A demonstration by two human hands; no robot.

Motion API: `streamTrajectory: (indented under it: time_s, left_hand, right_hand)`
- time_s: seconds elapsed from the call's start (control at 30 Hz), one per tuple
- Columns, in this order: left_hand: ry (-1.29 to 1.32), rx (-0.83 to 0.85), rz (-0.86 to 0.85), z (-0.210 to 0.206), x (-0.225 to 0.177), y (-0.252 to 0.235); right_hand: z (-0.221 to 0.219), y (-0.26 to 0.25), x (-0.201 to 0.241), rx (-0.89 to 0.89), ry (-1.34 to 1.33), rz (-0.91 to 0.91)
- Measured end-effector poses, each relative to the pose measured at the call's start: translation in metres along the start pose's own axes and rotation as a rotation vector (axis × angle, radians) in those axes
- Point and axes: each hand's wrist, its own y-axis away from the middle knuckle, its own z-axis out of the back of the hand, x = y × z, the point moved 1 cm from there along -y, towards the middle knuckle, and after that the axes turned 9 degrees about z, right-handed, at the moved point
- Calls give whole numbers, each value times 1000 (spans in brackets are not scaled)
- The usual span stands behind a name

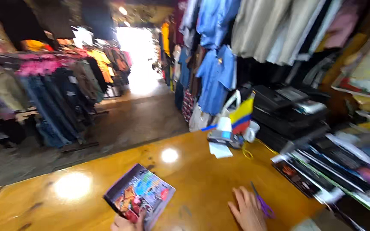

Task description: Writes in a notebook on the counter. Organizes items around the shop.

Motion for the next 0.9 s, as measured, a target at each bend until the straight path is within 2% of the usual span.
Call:
streamTrajectory:
  time_s: [0.07,0.13,0.3,0.37,0.47,0.53,0.63,0.8,0.9]
  left_hand:
    - [-43,62,84,0,-2,-1]
    - [-32,177,144,2,-8,-5]
    - [400,284,180,-14,-24,24]
    - [590,349,177,-29,-47,58]
    - [728,440,225,-58,-85,121]
    - [767,508,228,-84,-113,164]
    - [790,618,280,-125,-150,226]
    - [776,817,290,-190,-174,296]
    - [607,879,293,-200,-180,317]
  right_hand:
    - [12,4,-29,123,67,-205]
    - [18,3,-52,227,56,-303]
    - [28,2,-90,249,-52,-219]
    - [36,-3,-105,279,-90,-207]
    - [47,-8,-131,327,-196,-189]
    - [59,-4,-150,230,-321,-189]
    - [83,11,-183,-20,-529,-233]
    - [112,32,-255,-357,-702,-354]
    - [120,36,-262,-375,-661,-319]
